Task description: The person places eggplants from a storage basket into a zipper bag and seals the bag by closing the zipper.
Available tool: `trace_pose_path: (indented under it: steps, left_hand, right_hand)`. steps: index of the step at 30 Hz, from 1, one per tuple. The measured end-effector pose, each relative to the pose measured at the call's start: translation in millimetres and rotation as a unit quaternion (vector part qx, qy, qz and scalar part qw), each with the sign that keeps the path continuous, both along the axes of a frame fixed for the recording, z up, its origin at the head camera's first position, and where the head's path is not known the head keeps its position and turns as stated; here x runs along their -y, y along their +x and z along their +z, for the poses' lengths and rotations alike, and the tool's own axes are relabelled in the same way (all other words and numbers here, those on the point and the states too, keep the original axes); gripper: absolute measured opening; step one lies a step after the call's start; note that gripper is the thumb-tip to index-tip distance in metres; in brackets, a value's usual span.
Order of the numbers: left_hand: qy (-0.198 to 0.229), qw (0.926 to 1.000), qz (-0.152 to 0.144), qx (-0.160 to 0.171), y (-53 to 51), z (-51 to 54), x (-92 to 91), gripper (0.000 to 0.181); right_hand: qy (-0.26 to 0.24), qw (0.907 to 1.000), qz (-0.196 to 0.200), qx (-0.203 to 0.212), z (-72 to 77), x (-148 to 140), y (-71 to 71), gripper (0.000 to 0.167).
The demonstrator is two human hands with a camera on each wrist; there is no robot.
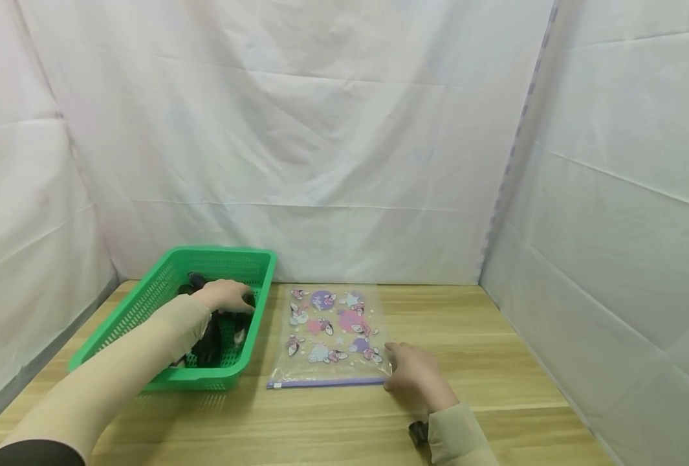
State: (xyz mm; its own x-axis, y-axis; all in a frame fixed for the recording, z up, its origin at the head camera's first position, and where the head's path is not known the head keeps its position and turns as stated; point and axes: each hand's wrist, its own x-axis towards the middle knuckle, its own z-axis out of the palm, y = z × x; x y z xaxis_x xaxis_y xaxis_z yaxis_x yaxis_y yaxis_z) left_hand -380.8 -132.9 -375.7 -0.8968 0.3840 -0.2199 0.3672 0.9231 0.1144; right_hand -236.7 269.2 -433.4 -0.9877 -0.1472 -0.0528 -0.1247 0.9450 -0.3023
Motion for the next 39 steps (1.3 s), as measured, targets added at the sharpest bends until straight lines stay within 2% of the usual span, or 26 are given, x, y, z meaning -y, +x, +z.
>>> trace_pose_path:
  steps: [11,17,27,34,39]
  left_hand:
    - [0.000,0.9997,0.010,0.021,1.6,-10.1,-1.4,0.073]
    - [0.006,0.9997,0.008,0.020,4.2,-10.5,-3.9,0.076]
    - [0.040,0.9989,-0.005,0.023,7.3,-15.9,-8.3,0.080]
    - [0.048,0.9986,-0.018,0.009,4.7,-18.6,-8.6,0.079]
    - [0.059,0.9980,-0.009,0.021,4.9,-20.3,-8.2,0.082]
  right_hand:
    - [0.004,1.0000,-0.001,-0.003,-1.6,-0.8,-1.0,0.084]
    - [0.013,0.9999,0.003,-0.005,-2.4,-2.0,-1.7,0.084]
    - [0.017,0.9998,0.004,-0.008,-0.5,-1.7,-1.6,0.081]
    - [-0.012,0.9997,-0.011,-0.016,0.3,-0.6,-1.7,0.072]
    - [-0.006,0.9993,-0.021,-0.031,0.1,2.9,-2.2,0.057]
